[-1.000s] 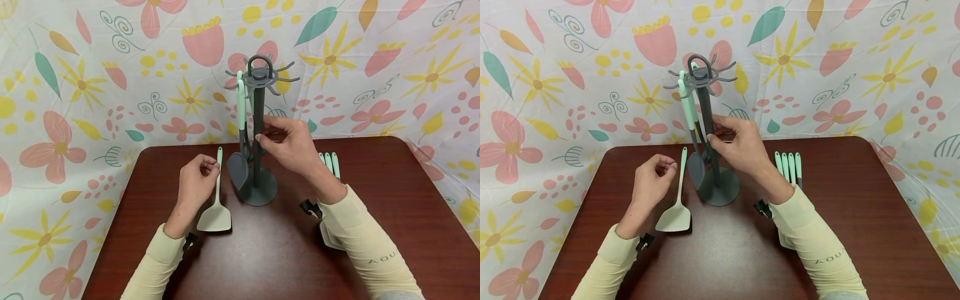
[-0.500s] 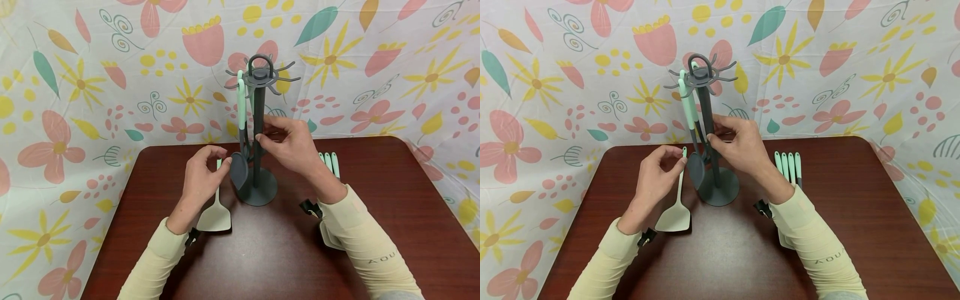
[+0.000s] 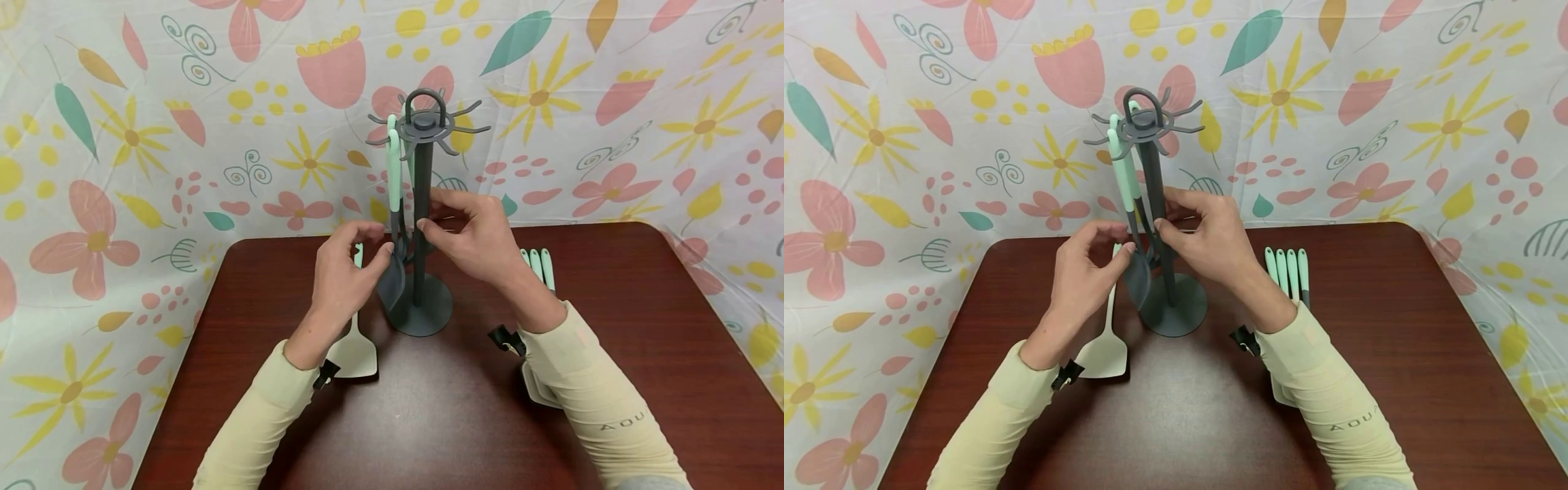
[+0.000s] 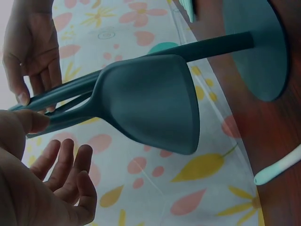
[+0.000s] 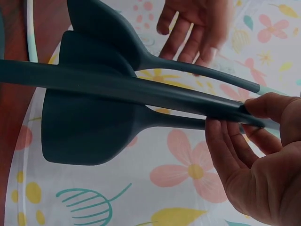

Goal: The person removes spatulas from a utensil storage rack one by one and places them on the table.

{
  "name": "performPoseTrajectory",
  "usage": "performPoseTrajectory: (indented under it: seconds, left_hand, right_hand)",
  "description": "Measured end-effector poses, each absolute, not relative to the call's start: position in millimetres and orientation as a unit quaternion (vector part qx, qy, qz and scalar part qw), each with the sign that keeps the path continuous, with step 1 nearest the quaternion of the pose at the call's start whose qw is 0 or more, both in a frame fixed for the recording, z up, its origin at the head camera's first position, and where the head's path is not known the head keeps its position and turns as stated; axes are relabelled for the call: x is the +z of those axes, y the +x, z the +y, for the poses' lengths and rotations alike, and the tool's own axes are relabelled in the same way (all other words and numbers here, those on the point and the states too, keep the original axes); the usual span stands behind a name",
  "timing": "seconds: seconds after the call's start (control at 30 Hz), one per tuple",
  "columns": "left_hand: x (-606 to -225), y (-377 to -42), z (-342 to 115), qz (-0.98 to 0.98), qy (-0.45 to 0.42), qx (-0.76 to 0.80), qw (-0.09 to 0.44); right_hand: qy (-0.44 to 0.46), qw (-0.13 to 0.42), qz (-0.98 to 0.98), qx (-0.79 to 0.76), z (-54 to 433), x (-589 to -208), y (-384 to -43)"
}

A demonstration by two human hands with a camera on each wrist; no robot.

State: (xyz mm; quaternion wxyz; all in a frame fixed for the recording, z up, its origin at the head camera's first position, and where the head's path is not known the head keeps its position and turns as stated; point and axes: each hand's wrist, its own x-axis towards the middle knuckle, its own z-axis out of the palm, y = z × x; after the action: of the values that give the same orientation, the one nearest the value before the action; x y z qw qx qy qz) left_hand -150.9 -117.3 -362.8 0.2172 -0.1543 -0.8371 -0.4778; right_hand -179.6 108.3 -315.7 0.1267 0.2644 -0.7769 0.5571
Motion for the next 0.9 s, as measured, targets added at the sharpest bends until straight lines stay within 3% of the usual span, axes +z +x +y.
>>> performPoseTrajectory:
  seconds: [0.9]
  left_hand:
    - [-361.7, -155.5, -104.4, -0.813, -0.198, -0.493, 0.238]
  right_hand:
    - [0.266, 0.127, -0.779, 0.553, 106.4, -313.6, -179.8]
